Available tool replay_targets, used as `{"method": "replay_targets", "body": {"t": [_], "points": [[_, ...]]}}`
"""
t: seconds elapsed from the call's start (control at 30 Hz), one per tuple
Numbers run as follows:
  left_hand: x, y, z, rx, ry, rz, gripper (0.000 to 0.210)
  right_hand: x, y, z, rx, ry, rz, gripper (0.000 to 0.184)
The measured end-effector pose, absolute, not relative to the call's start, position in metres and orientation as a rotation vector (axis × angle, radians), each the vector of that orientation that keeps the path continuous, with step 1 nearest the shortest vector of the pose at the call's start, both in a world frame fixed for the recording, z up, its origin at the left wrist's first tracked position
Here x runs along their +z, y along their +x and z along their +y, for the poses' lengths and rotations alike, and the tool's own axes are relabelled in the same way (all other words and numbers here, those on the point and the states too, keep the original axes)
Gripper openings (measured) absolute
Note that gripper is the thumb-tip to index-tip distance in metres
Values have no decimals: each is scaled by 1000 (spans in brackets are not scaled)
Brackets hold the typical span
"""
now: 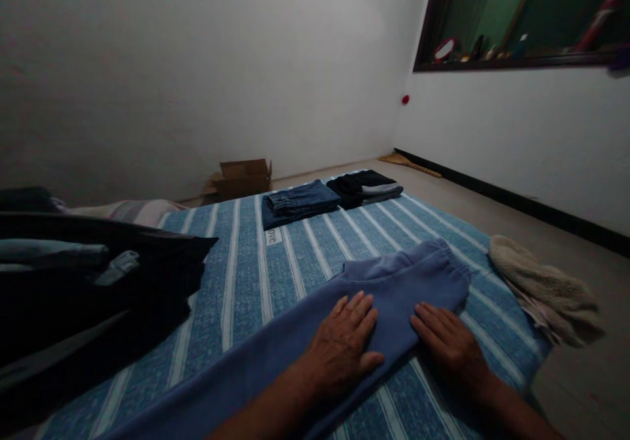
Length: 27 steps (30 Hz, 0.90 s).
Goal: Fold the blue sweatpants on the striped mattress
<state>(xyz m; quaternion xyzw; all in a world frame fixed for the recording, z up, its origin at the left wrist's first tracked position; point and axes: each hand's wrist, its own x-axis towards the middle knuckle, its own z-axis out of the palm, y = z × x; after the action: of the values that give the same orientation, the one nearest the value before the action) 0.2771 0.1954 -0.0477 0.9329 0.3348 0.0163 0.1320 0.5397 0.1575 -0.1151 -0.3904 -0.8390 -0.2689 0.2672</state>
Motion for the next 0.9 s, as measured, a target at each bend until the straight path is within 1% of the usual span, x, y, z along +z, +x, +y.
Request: {"method": "replay_targets", "body": {"t": [0.1,0.27,0.53,0.7,0.77,0.9], "points": [[-51,278,193,-27,2632,999,68,-115,541,155,-720,-1059,-2280,34],[-57,276,192,-9,2591,998,72,-115,547,153,-725,-1075,-2312,36],[-54,277,191,-28,2543,1002,71,-114,585,177,-710,-1467,-2187,35],[-55,277,190,9,2553,991,71,-106,605,190,-670,-1576,-2125,35],[-57,276,190,63,2559,971,71,-108,613,191,-700,-1583,-2141,35],[-61,274,191,111,2552,943,75,-122,627,193,-882,-1490,-2270,36]]}}
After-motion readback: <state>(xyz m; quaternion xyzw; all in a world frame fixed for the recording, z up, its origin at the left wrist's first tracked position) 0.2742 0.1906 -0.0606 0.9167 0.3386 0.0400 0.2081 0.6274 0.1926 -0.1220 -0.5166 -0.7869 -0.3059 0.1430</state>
